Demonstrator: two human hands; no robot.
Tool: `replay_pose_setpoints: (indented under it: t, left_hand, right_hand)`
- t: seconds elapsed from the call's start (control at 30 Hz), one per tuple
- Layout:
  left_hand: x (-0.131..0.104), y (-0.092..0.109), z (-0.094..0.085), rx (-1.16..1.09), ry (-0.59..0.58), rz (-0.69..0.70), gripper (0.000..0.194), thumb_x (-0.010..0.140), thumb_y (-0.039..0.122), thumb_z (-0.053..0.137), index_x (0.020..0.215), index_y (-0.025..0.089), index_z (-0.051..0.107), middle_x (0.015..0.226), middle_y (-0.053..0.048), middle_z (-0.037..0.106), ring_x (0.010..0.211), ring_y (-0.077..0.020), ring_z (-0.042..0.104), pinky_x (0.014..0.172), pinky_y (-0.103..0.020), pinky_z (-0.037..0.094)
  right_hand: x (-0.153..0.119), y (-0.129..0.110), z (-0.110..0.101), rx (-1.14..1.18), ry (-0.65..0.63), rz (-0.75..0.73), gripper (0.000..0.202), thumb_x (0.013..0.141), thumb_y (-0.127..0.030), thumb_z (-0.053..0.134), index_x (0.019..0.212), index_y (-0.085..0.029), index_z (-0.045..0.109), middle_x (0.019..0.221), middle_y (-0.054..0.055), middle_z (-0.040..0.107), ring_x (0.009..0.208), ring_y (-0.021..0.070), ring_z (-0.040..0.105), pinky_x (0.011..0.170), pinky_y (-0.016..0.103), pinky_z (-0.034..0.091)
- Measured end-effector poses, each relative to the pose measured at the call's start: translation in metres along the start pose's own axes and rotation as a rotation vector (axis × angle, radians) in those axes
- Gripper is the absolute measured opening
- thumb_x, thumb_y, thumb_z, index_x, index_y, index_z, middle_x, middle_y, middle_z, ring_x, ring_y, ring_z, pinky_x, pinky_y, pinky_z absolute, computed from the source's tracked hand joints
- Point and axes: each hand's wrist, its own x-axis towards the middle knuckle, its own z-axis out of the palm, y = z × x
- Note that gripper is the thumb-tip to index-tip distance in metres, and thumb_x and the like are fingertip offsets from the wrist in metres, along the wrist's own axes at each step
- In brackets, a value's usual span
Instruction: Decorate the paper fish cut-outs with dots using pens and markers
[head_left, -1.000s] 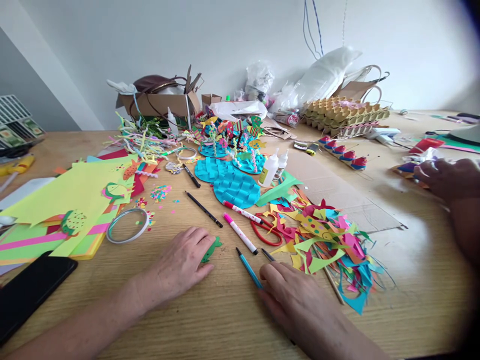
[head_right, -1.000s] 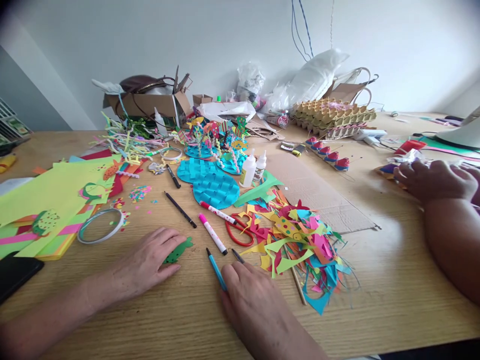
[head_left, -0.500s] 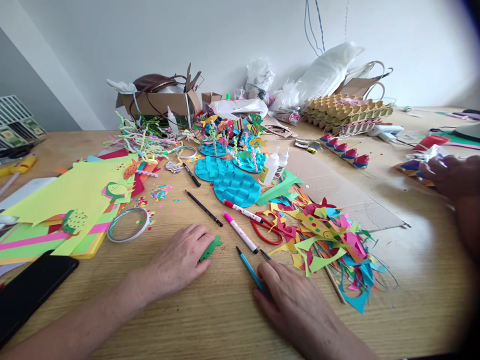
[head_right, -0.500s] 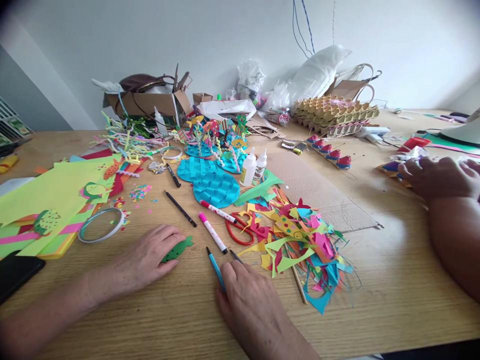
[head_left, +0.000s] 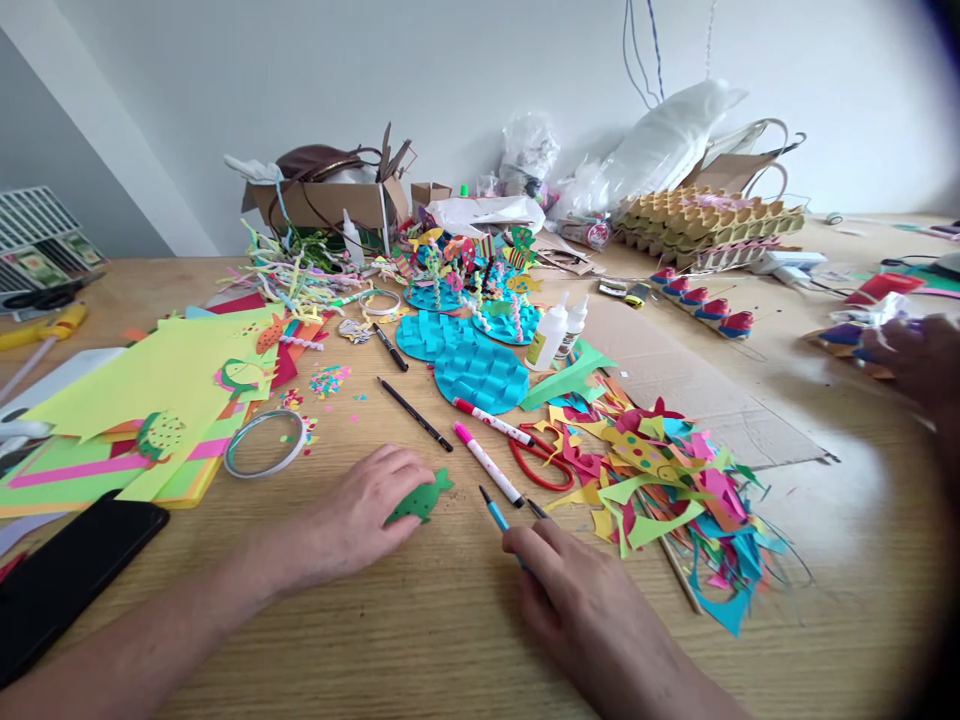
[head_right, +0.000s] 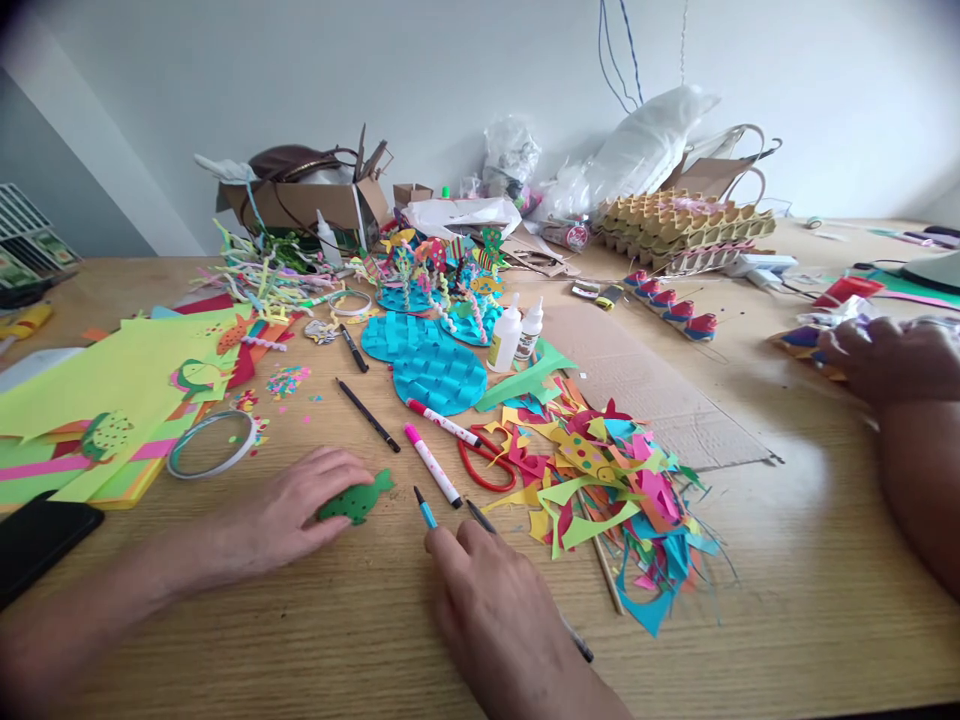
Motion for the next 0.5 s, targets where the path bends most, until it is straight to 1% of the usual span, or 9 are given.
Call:
replay_pose_setpoints:
  t: [0.07,0.13,0.17,0.23,0.33,0.4,0.5]
  left_hand:
    - [-0.005,-0.004,-0.007,-0.022,0.050,0.003,0.033,0.084,0.008,0.048,0.113,0.019,0.056,0.113,-0.006,0.061,0.109,-0.0213,0.054,0.096,-0.036,0.045]
    - [-0.012,-0.007,-0.011,-0.038,0.095,-0.001,0.034,0.087,0.006,0.040,0.114,0.019,0.055,0.112,-0.006,0.061,0.107,-0.0200,0.055,0.094,-0.035,0.045]
    - [-0.016,-0.007,-0.012,-0.047,0.110,0.000,0.034,0.088,0.006,0.038,0.113,0.019,0.055,0.111,-0.006,0.061,0.105,-0.0194,0.056,0.093,-0.034,0.046]
    - [-0.022,-0.008,-0.010,-0.065,0.127,0.009,0.033,0.089,0.006,0.037,0.113,0.019,0.056,0.108,-0.006,0.062,0.102,-0.0186,0.058,0.090,-0.032,0.048]
    - [-0.026,-0.010,-0.001,-0.091,0.144,0.023,0.033,0.088,0.006,0.039,0.113,0.019,0.057,0.106,-0.006,0.063,0.100,-0.0183,0.060,0.087,-0.031,0.050]
    - [-0.025,-0.009,0.006,-0.105,0.157,0.027,0.032,0.088,0.006,0.039,0.111,0.019,0.057,0.104,-0.006,0.064,0.098,-0.0185,0.060,0.086,-0.031,0.051]
    - [-0.022,-0.006,0.010,-0.125,0.173,0.035,0.033,0.087,0.005,0.038,0.109,0.020,0.058,0.101,-0.005,0.065,0.096,-0.0181,0.062,0.084,-0.030,0.053]
  right_hand:
    - [-0.001,-0.001,-0.010,0.196,0.071,-0.034,0.035,0.077,-0.002,0.040,0.098,-0.019,0.063,0.082,0.005,0.065,0.067,0.0185,0.065,0.056,0.026,0.046]
    - [-0.001,-0.003,-0.021,0.368,0.121,-0.036,0.033,0.082,-0.007,0.039,0.100,-0.021,0.063,0.080,0.003,0.064,0.067,0.0159,0.063,0.058,0.025,0.047]
    - [0.000,-0.004,-0.025,0.438,0.136,-0.022,0.031,0.084,-0.010,0.040,0.100,-0.021,0.064,0.079,0.003,0.064,0.068,0.0156,0.063,0.059,0.025,0.047]
    - [0.004,-0.005,-0.030,0.569,0.126,0.035,0.027,0.084,-0.016,0.042,0.095,-0.021,0.066,0.074,0.001,0.062,0.066,0.0151,0.061,0.059,0.024,0.046]
    - [0.013,-0.005,-0.030,0.754,0.043,0.138,0.021,0.084,-0.022,0.046,0.088,-0.019,0.067,0.065,-0.001,0.054,0.060,0.0135,0.053,0.053,0.023,0.041]
    - [0.021,-0.005,-0.025,0.853,0.007,0.172,0.016,0.083,-0.025,0.049,0.082,-0.018,0.064,0.063,-0.003,0.049,0.057,0.0122,0.047,0.050,0.021,0.037]
    - [0.031,-0.008,-0.017,0.940,0.020,0.178,0.011,0.081,-0.027,0.056,0.074,-0.019,0.056,0.061,-0.004,0.045,0.057,0.0108,0.042,0.048,0.020,0.033]
